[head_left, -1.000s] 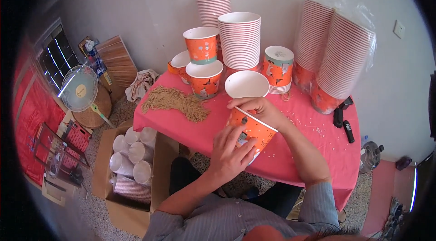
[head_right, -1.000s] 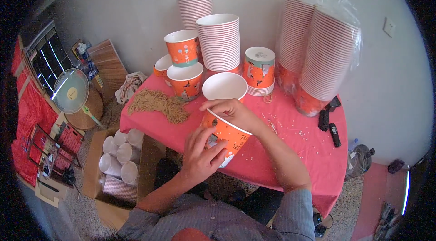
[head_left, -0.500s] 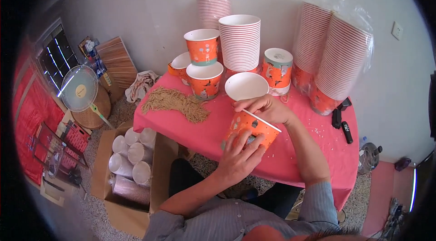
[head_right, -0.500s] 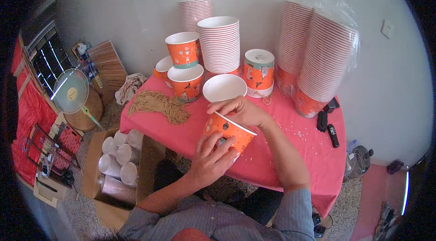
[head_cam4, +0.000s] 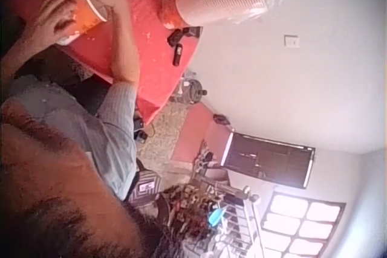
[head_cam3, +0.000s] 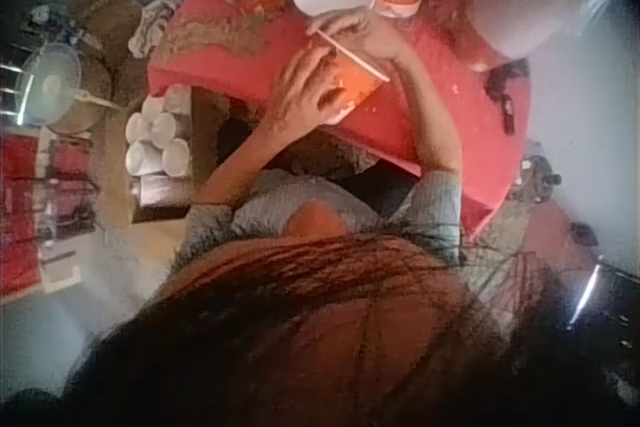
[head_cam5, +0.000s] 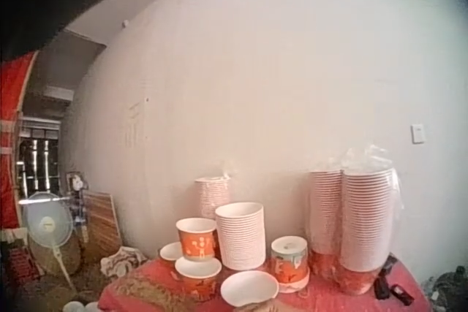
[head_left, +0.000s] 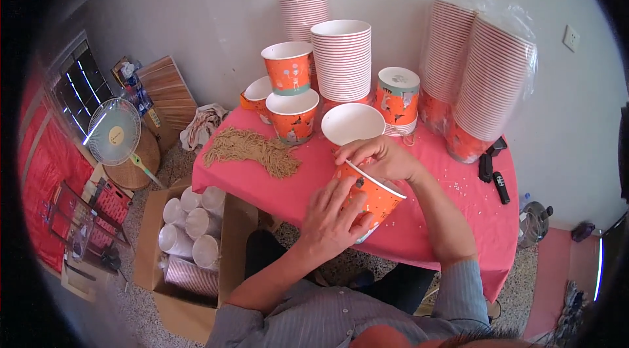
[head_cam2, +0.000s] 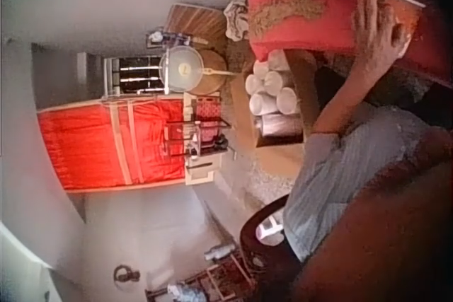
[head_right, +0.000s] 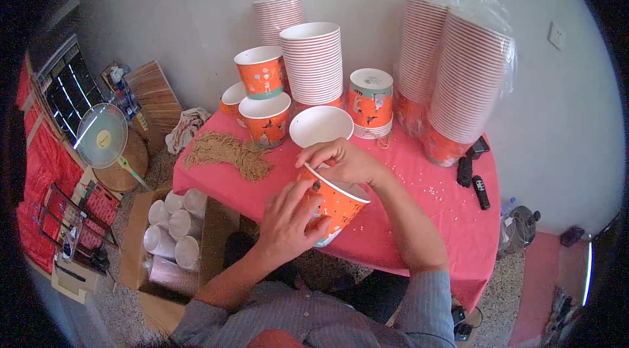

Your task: Manually attaching plastic-tipped strings to paper food containers at a workstation.

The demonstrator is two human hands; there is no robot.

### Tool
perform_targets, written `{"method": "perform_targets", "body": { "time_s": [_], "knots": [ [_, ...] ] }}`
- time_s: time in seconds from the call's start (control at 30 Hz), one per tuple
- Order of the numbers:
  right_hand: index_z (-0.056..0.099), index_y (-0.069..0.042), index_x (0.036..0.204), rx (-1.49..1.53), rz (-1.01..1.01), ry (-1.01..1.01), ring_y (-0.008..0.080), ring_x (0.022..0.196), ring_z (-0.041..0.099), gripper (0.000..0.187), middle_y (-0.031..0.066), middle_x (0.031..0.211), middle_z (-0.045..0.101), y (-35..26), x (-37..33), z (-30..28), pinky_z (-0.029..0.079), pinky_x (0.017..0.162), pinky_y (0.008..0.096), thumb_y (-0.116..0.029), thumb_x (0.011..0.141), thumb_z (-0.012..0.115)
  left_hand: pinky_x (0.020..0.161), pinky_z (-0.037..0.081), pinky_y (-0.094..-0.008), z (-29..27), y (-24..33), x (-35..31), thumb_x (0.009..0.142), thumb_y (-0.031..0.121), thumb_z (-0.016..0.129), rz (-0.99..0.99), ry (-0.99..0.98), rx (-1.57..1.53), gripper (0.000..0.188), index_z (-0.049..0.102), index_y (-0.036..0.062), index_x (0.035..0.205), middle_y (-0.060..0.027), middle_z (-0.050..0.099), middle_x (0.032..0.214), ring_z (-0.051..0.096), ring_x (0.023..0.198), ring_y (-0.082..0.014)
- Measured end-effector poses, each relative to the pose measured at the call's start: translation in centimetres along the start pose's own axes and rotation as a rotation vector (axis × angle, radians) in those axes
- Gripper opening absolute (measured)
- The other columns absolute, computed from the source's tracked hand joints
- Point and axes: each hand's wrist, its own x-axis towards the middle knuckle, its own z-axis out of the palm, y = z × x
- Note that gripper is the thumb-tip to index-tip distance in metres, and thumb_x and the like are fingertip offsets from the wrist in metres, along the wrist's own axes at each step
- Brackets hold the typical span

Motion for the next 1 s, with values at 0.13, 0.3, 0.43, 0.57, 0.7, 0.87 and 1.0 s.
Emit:
{"method": "perform_targets", "body": {
  "time_s": [0.13, 0.3, 0.43, 0.57, 0.7, 0.87, 1.0],
  "knots": [
    [0.08, 0.0, 0.101, -0.14, 0.006, 0.006, 0.0218, 0.118, 0.068, 0.015, 0.0087, 0.121, 0.077, -2.4, 0.0, 1.3, 0.054, 0.103, 0.0375, 0.004, 0.087, 0.078, 0.094, 0.052, -0.0503, -1.7, -0.9, 0.6, 0.085, 0.025, 0.081, 0.023, -0.046, 0.014, 0.037, 0.064, 0.0061, 0.112, -0.0144, 0.058, 0.139, 0.062, 0.121, -0.0348],
    [0.075, 0.001, 0.092, -0.64, 0.022, 0.123, 0.0281, 0.105, 0.072, 0.009, 0.0125, 0.109, 0.075, -5.4, 0.2, 3.8, 0.057, 0.09, 0.0397, -0.004, 0.085, 0.078, 0.098, 0.053, -0.0461, -2.5, -3.0, -0.2, 0.09, 0.011, 0.078, -0.235, -0.015, -0.414, 0.027, 0.064, 0.0022, 0.111, -0.0182, 0.068, 0.129, 0.068, 0.114, -0.0363],
    [0.075, 0.001, 0.096, -0.873, -0.029, 0.163, 0.0337, 0.103, 0.072, 0.013, 0.0133, 0.106, 0.074, -5.4, 0.2, 5.0, 0.059, 0.087, 0.0455, -0.006, 0.085, 0.077, 0.079, 0.055, -0.0352, -3.0, -3.4, 0.1, 0.094, 0.012, 0.079, -0.497, 0.006, -0.61, 0.033, 0.064, 0.0014, 0.12, -0.0138, 0.071, 0.116, 0.068, 0.092, -0.0217],
    [0.075, 0.002, 0.101, -0.97, -0.09, 0.145, 0.034, 0.103, 0.071, 0.018, 0.0137, 0.108, 0.074, -4.8, 0.4, 6.1, 0.059, 0.089, 0.0468, -0.006, 0.085, 0.076, 0.074, 0.054, -0.0331, -2.6, -4.5, -0.8, 0.096, 0.011, 0.074, -0.647, -0.049, -0.521, 0.029, 0.065, 0.0013, 0.122, -0.0102, 0.069, 0.109, 0.066, 0.086, -0.0175],
    [0.076, 0.001, 0.1, -0.923, -0.084, 0.182, 0.0342, 0.108, 0.07, 0.017, 0.015, 0.113, 0.074, -3.5, 0.4, 6.8, 0.059, 0.093, 0.0457, -0.006, 0.085, 0.075, 0.067, 0.052, -0.0333, -3.1, -4.1, -0.6, 0.098, 0.01, 0.069, -0.723, -0.065, -0.545, 0.025, 0.066, 0.0001, 0.12, -0.0079, 0.065, 0.084, 0.064, 0.074, -0.0157],
    [0.079, -0.001, 0.098, -0.836, -0.107, 0.272, 0.0349, 0.112, 0.07, 0.014, 0.0147, 0.117, 0.074, -2.0, 0.5, 7.5, 0.059, 0.094, 0.0469, -0.008, 0.087, 0.075, 0.066, 0.051, -0.0325, -0.8, -5.8, -2.2, 0.101, 0.007, 0.061, -0.727, -0.069, -0.429, 0.02, 0.068, -0.0016, 0.118, -0.0059, 0.065, 0.08, 0.063, 0.073, -0.0129],
    [0.081, -0.006, 0.102, -0.94, 0.193, 0.157, 0.0351, 0.104, 0.073, 0.015, 0.0133, 0.115, 0.076, -4.4, 0.9, 7.8, 0.06, 0.087, 0.0483, -0.012, 0.089, 0.074, 0.072, 0.051, -0.0289, 0.8, -7.1, -3.7, 0.105, 0.009, 0.059, -0.861, -0.007, -0.566, 0.021, 0.069, -0.0029, 0.118, -0.004, 0.069, 0.09, 0.063, 0.081, -0.0099]
  ]
}}
